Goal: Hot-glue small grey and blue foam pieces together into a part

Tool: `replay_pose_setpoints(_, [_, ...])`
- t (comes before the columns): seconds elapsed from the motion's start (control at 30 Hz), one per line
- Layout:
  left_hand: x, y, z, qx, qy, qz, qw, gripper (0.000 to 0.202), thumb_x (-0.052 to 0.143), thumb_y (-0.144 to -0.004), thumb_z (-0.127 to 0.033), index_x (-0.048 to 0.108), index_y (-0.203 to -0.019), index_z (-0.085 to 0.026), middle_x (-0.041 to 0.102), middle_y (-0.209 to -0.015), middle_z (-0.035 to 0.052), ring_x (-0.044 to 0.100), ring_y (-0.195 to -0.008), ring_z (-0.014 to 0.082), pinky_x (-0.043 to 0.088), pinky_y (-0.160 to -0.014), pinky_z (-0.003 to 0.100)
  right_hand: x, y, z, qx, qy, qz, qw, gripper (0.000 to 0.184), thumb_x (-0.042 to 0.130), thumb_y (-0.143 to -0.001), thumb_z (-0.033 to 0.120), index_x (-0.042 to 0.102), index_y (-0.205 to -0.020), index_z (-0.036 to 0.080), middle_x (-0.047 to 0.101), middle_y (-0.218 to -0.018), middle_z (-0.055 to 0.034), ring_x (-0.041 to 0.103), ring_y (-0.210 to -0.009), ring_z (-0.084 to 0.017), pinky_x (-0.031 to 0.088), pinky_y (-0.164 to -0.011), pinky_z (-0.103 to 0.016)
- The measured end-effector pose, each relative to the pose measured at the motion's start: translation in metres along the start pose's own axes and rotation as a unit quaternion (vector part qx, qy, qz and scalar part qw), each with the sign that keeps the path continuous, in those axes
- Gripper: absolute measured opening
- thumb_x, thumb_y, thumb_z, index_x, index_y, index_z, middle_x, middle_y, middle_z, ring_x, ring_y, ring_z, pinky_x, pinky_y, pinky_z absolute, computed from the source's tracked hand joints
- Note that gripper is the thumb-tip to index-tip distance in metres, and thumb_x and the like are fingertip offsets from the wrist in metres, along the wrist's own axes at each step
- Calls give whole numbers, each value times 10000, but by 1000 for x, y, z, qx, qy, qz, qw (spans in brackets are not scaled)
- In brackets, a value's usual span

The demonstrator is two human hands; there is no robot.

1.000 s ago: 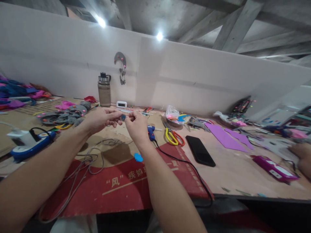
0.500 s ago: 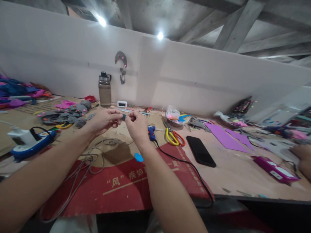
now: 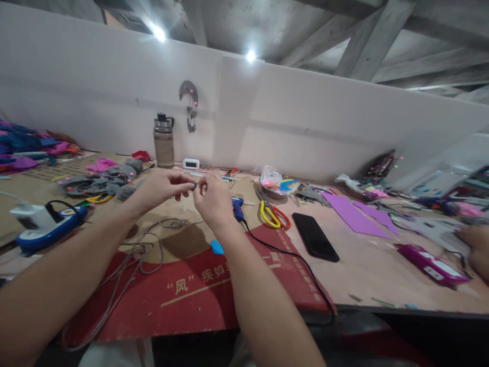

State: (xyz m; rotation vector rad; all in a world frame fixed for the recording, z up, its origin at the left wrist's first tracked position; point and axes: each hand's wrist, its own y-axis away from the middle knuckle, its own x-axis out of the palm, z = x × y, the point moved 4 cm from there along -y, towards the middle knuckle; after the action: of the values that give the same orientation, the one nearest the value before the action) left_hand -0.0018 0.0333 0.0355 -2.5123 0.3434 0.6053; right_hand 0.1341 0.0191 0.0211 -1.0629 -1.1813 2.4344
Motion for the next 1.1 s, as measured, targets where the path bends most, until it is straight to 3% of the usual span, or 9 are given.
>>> replay_pose_setpoints(0.13, [0, 0, -1, 5, 8, 9, 1000, 188, 627, -716, -269, 697, -850, -158, 618, -579, 16, 536, -484, 88, 415, -430, 180, -1, 1, 4, -17, 18, 6, 1000, 49, 453, -750, 198, 484, -713, 186, 514, -746, -22, 453, -680, -130, 342, -630, -251])
replay_pose_setpoints(0.33, [-2, 0, 1, -6, -25, -19, 999, 138, 617, -707, -257, 677, -732, -134, 601, -547, 14, 504, -435, 72, 388, -402, 169, 2, 1, 4, -20, 3, 5, 1000, 68, 468, -759, 195, 500, -701, 183, 520, -750, -25, 464, -695, -133, 354, -649, -257])
replay_pose_setpoints(0.43, [-2, -1, 7, -20, 3, -33, 999, 153, 604, -714, -271, 646, -723, -124, 617, -566, 27, 516, -430, 81, 418, -414, 186, 6, 1, -2, 8, -39, 3, 999, 87, 473, -783, 238, 536, -796, 179, 535, -762, -24, 473, -694, -134, 364, -644, -255])
replay_pose_setpoints(0.53, [-5, -5, 19, -32, 39, -72, 996, 162, 600, -716, -282, 626, -739, -124, 624, -589, 35, 541, -447, 92, 447, -440, 201, 12, 1, -7, 35, -80, 21, 996, 156, 463, -803, 267, 545, -901, 178, 556, -766, -21, 482, -680, -134, 371, -634, -256])
replay_pose_setpoints(0.77, [-22, -10, 45, -30, 98, -195, 976, 211, 611, -715, -311, 627, -801, -119, 628, -626, 33, 553, -467, 96, 458, -456, 210, 28, 11, 9, 6, -110, 101, 989, 180, 415, -833, 212, 587, -794, 178, 592, -758, -22, 508, -730, -137, 376, -680, -252])
replay_pose_setpoints(0.9, [-28, -11, 53, -45, 259, -240, 934, 174, 653, -686, -258, 617, -767, -107, 597, -596, 10, 540, -497, 73, 443, -458, 167, 36, 19, 26, -38, -126, 161, 978, 193, 419, -841, 202, 607, -804, 178, 612, -761, -25, 521, -722, -133, 383, -682, -247])
replay_pose_setpoints(1.1, [-36, -13, 65, -117, 476, -260, 832, 43, 608, -738, -129, 593, -712, -99, 586, -564, 18, 530, -467, 50, 429, -431, 119, 27, 26, 59, -165, -151, 248, 943, 222, 446, -864, 292, 637, -806, 195, 647, -856, -27, 546, -847, -132, 380, -823, -265])
